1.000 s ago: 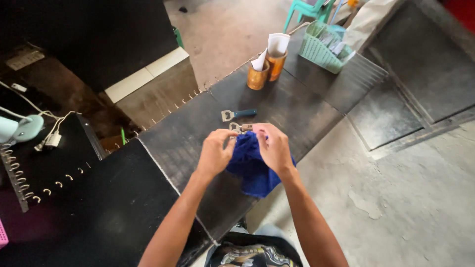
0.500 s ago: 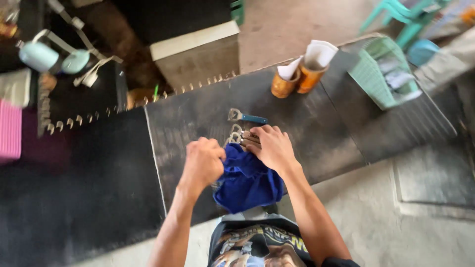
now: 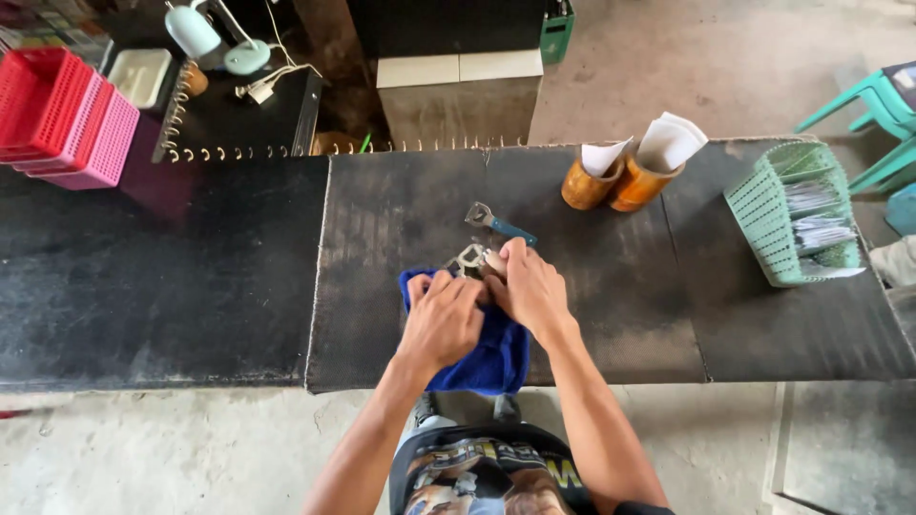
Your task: Cleaning bottle openers, wiping the bar counter, and rinsing a cleaning cloth in a sink.
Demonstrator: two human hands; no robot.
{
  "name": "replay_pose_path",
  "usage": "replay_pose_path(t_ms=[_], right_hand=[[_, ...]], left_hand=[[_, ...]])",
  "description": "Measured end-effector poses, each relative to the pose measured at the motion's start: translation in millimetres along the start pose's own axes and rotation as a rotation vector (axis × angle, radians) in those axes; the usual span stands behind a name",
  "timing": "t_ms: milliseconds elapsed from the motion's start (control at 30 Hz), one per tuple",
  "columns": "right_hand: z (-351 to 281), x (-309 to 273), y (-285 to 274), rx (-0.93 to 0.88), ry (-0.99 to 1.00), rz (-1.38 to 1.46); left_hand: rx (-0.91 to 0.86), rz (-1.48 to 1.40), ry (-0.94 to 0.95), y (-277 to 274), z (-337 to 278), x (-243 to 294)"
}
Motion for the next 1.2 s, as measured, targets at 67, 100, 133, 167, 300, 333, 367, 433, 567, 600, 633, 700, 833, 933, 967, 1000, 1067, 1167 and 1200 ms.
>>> replay_pose_path(t_ms=[67, 100, 133, 167, 300, 333, 367, 433, 567, 600, 633, 700, 833, 933, 967, 1000, 1067, 1167, 1200], right_hand=[[4.1, 5.2, 9.0, 0.019, -0.024, -0.022], [6.3, 5.3, 15.5, 0.032, -0.052, -0.041], [5.9, 4.4, 16.6, 0.027, -0.061, -0.041], [6.8, 2.9, 16.3, 0.051, -0.099, -0.052], [6.2, -7.3, 5.7, -0.079, -0.041, -0.134], [6.4, -4.2, 9.8, -0.08, -0.041, -0.136], [7.6, -1.9, 12.9, -0.046, -0.052, -0.104], [9.1, -2.2, 14.4, -0.01, -0.065, -0.072], [9.7, -2.4, 12.4, 0.008, 0.005, 0.001], [9.8, -1.7, 12.4, 0.035, -0.004, 0.039], [9.8, -2.2, 11.9, 0.038, -0.005, 0.037], [10.0, -3.1, 9.2, 0.108, -0.009, 0.131], [15.8, 9.0, 20.0, 0.183, -0.072, 0.218], [13.4, 5.9, 13.4, 0.259, -0.136, 0.367], [10.3, 0.6, 7.0, 0.252, -0.111, 0.487], [7.0, -5.0, 0.9, 0.244, -0.086, 0.606], [6.3, -8.8, -2.3, 0.22, -0.099, 0.667], [13.7, -9.0, 5.2, 0.213, -0.2, 0.71], [17.9, -9.3, 9.3, 0.246, -0.276, 0.692]], left_hand=[[-0.081, 0.04, -0.085, -3.2, -3.9, -5.7], [-0.164, 0.083, -0.178, -5.3, -8.7, -10.6], [-0.16, 0.087, -0.186, -5.1, -11.7, -15.6], [-0.145, 0.095, -0.198, -5.0, -13.2, -21.1], [-0.026, 0.068, -0.091, -6.0, -21.0, -39.8], [-0.025, 0.067, -0.092, -8.0, -22.3, -41.1], [-0.021, 0.058, -0.085, -10.6, -22.8, -42.8], [-0.015, 0.052, -0.079, -17.0, -23.0, -42.8], [0.006, 0.116, -0.119, -19.6, -18.9, -38.0], [0.067, 0.172, -0.113, -19.0, -17.5, -36.9], [0.07, 0.171, -0.11, -14.3, -13.8, -34.8], [0.125, 0.21, -0.196, -6.3, -6.7, -32.0], [0.03, 0.117, -0.306, -11.0, 12.4, 2.8], [0.041, -0.147, -0.337, -0.5, 20.0, 4.2], [0.097, -0.285, -0.359, 7.8, 20.7, -1.7], [0.153, -0.423, -0.38, 16.1, 21.2, -7.6], [0.156, -0.585, -0.409, 23.3, 29.6, -12.1], [0.24, -0.776, -0.479, 25.5, 32.8, -18.0], [0.307, -0.809, -0.513, 23.8, 32.4, -20.9]])
Point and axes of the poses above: each hand's wrist, its own z-axis towards the middle knuckle, its own y-axis out of the palm, x = y × z, the point moved 2 cm from there along z, towards the middle knuckle, and after that the axes turned 3 degrees about -x, right-handed, at the moved point
